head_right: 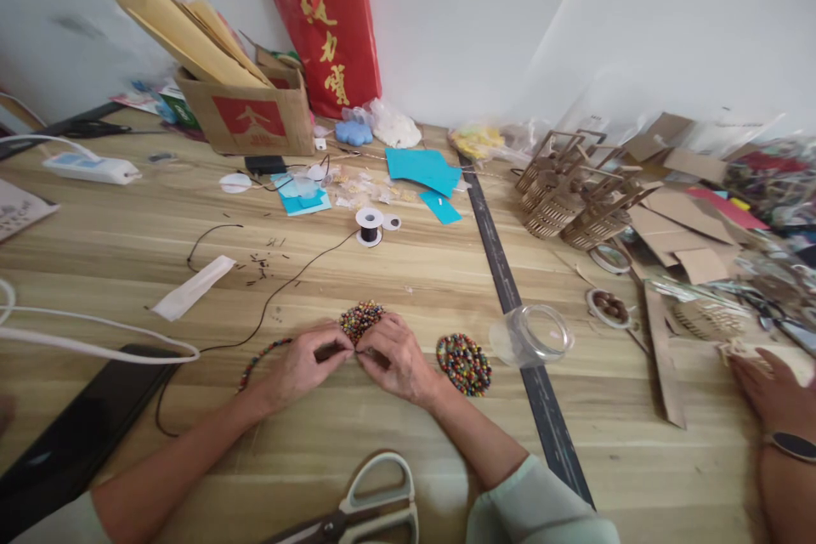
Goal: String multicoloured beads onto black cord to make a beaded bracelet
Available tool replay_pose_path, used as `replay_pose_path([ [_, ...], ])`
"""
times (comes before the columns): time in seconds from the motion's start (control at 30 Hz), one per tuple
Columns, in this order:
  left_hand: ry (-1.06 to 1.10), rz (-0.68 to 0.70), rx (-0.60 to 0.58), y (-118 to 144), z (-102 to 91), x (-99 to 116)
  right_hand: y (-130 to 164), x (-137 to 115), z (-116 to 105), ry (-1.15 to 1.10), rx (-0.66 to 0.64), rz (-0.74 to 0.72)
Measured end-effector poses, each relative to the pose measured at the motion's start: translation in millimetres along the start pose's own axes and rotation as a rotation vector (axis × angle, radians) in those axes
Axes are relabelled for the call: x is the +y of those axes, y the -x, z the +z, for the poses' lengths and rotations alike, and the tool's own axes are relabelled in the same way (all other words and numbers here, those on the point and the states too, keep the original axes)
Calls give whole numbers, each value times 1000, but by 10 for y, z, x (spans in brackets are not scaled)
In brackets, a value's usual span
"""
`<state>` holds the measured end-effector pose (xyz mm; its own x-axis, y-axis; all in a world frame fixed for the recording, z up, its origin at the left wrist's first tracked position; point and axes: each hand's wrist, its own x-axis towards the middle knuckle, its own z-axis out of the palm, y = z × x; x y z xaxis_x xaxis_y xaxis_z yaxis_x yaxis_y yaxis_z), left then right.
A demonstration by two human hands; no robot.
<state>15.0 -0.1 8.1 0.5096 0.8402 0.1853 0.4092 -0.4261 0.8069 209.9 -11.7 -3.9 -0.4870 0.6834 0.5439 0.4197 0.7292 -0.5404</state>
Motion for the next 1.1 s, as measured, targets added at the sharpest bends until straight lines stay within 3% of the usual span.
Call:
replay_pose_path([
  [1.1,37,115,37,10,36,-95,0,6,-9,-47,11,-10],
])
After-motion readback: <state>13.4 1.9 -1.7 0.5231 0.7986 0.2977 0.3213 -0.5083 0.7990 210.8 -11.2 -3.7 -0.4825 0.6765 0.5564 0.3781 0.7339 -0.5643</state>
